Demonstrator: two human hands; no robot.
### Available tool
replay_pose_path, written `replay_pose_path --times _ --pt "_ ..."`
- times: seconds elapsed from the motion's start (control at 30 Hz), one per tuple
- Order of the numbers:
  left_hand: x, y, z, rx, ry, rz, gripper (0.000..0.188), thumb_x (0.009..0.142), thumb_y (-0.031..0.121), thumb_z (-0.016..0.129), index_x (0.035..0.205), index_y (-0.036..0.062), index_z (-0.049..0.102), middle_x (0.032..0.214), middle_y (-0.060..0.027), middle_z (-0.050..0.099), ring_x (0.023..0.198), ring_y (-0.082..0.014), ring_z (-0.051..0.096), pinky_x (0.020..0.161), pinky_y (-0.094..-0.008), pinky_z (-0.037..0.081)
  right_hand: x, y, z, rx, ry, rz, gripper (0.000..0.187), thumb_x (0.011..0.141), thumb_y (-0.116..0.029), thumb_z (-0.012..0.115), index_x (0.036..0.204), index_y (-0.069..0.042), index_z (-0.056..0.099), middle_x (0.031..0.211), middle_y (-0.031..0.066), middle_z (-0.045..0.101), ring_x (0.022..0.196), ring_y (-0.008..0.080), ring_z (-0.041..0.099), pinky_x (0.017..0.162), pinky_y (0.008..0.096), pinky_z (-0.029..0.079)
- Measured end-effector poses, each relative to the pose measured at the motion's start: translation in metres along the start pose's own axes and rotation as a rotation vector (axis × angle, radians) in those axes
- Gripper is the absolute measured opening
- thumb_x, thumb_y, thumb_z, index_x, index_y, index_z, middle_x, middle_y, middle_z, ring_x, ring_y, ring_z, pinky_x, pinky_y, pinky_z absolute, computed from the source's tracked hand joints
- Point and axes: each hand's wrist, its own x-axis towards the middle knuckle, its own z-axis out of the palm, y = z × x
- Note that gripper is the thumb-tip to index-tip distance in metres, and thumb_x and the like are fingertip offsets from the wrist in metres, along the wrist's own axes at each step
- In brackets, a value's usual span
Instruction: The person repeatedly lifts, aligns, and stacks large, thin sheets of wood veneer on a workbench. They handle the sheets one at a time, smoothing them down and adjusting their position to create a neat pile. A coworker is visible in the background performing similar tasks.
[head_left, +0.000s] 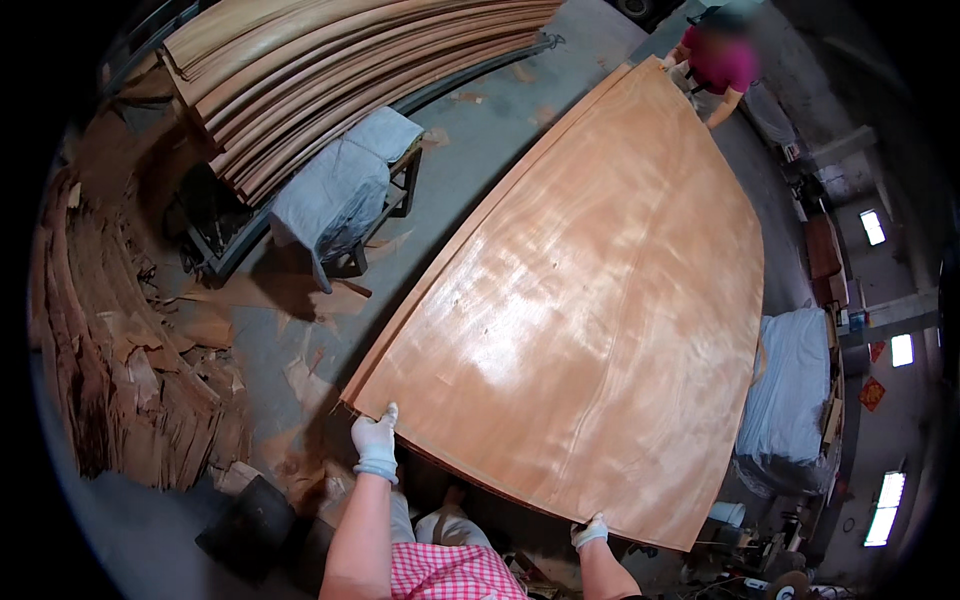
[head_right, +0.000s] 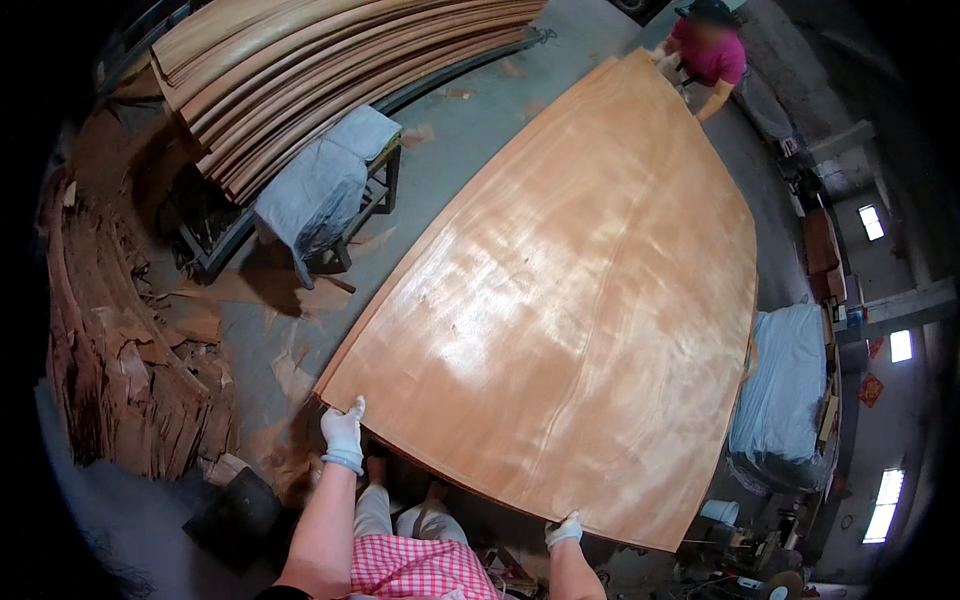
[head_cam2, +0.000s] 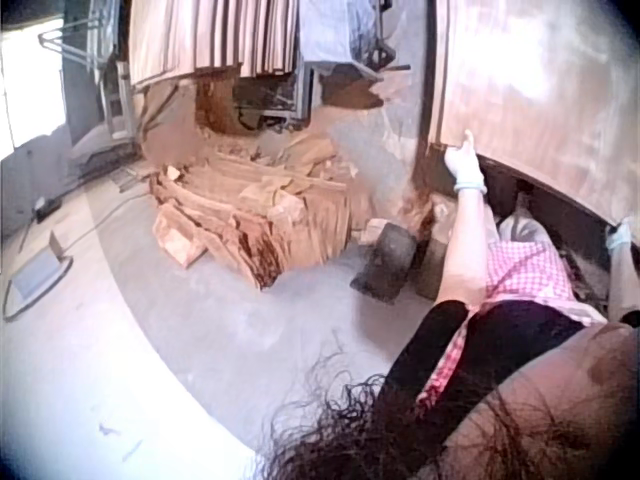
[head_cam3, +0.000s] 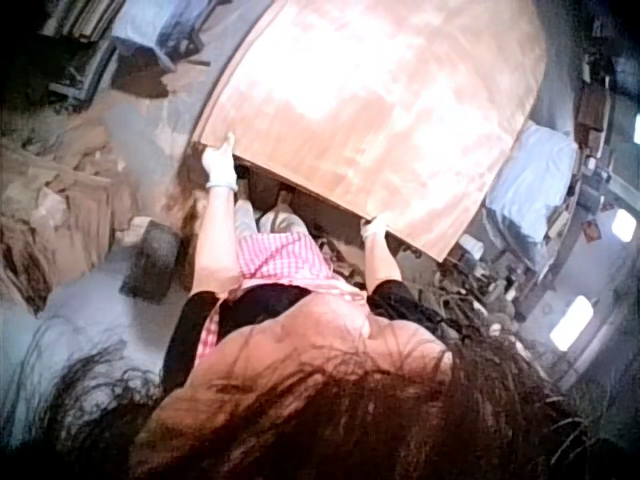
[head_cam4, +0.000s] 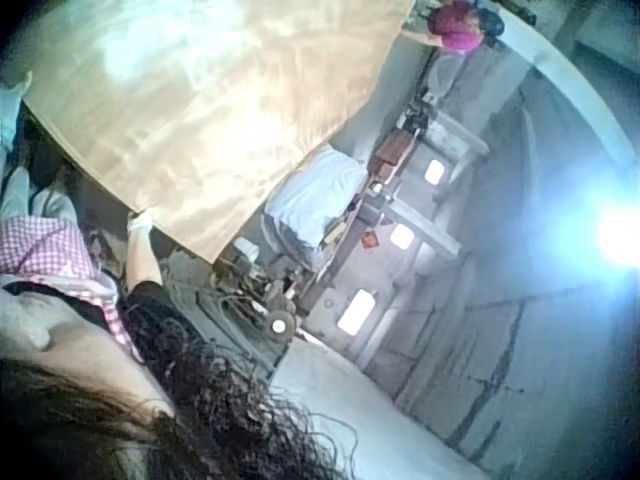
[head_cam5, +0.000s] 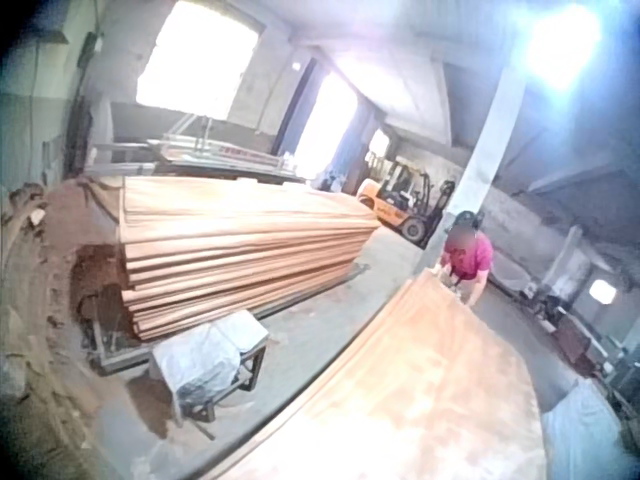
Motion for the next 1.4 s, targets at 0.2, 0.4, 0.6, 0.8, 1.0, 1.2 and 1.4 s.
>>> replay_pose_path --times 0.2,0.4,0.6,0.8,1.0,1.2,1.4 --pt "-0.007 -0.003 0.004 -0.143 -0.015 0.065 0.025 0.08 0.015 0.078 0.088 -0.0061 0.067 0.084 -0.0084 0.07 0.07 -0.0146 0.062 0.069 -0.0318 0.051 0.02 -0.007 -0.01 -0.008 -0.019 0.007 0.035 0.097 -0.052 0.046 0.109 -0.02 0.055 0.106 0.0001 0.061 0.09 0.0224 0.059 0.066 0.0377 0.052" --pt "-0.022 0.016 0.001 -0.04 -0.025 0.115 0.026 0.081 0.018 0.076 0.093 -0.004 0.069 0.09 -0.0123 0.072 0.077 -0.0203 0.067 0.074 -0.0358 0.053 0.021 -0.008 -0.01 -0.06 0.007 0.013 0.039 0.096 -0.055 0.046 0.107 -0.019 0.058 0.106 0.0002 0.063 0.089 0.0194 0.06 0.067 0.035 0.052" --pt "-0.037 0.037 -0.012 0.399 0.056 0.259 0.041 0.078 0.035 0.075 0.086 -0.0048 0.068 0.083 -0.0253 0.067 0.079 -0.0388 0.066 0.073 -0.0428 0.052 -0.048 -0.026 -0.006 -0.582 -0.078 0.324 0.041 0.097 -0.051 0.046 0.093 -0.012 0.059 0.075 0.0071 0.061 0.064 0.0225 0.057 0.057 0.0372 0.049" --pt "-0.022 0.017 -0.001 0.25 -0.023 0.023 0.03 0.08 0.026 0.074 0.097 0.0017 0.069 0.09 -0.019 0.069 0.086 -0.036 0.067 0.076 -0.04 0.052 -0.189 -0.01 0.124 -1.291 -0.849 -0.092 0.04 0.098 -0.038 0.051 0.075 -0.006 0.056 0.063 0.0055 0.053 0.057 0.0183 0.052 0.053 0.0301 0.045" --pt "-0.026 0.035 -0.012 0.41 0.047 0.055 0.039 0.077 0.037 0.075 0.082 -0.0009 0.067 0.083 -0.0229 0.067 0.08 -0.0403 0.066 0.074 -0.0447 0.052 -0.337 0.089 0.345 -1.539 -1.705 -1.752 0.06 0.077 -0.007 0.062 0.135 -0.007 0.048 0.136 0.0169 0.05 0.13 0.0352 0.042 0.112 0.0437 0.03" --pt "-0.031 0.032 -0.014 0.457 0.066 0.367 0.032 0.08 0.032 0.069 0.089 0.0014 0.068 0.084 -0.0189 0.067 0.075 -0.037 0.065 0.071 -0.0447 0.051 -0.356 0.168 0.428 -2.334 -1.598 -2.131 0.057 0.076 -0.01 0.059 0.133 -0.012 0.052 0.132 0.0179 0.052 0.13 0.033 0.044 0.117 0.0442 0.019" --pt "-0.029 0.022 -0.019 0.409 0.038 0.371 0.03 0.078 0.029 0.072 0.088 0.0015 0.066 0.083 -0.0188 0.066 0.079 -0.0374 0.064 0.073 -0.0448 0.051 -0.378 0.174 0.433 -2.624 -1.502 -2.016 0.03 0.075 -0.007 0.059 0.103 -0.012 0.069 0.12 0.0201 0.058 0.122 0.0336 0.05 0.117 0.0427 0.019"
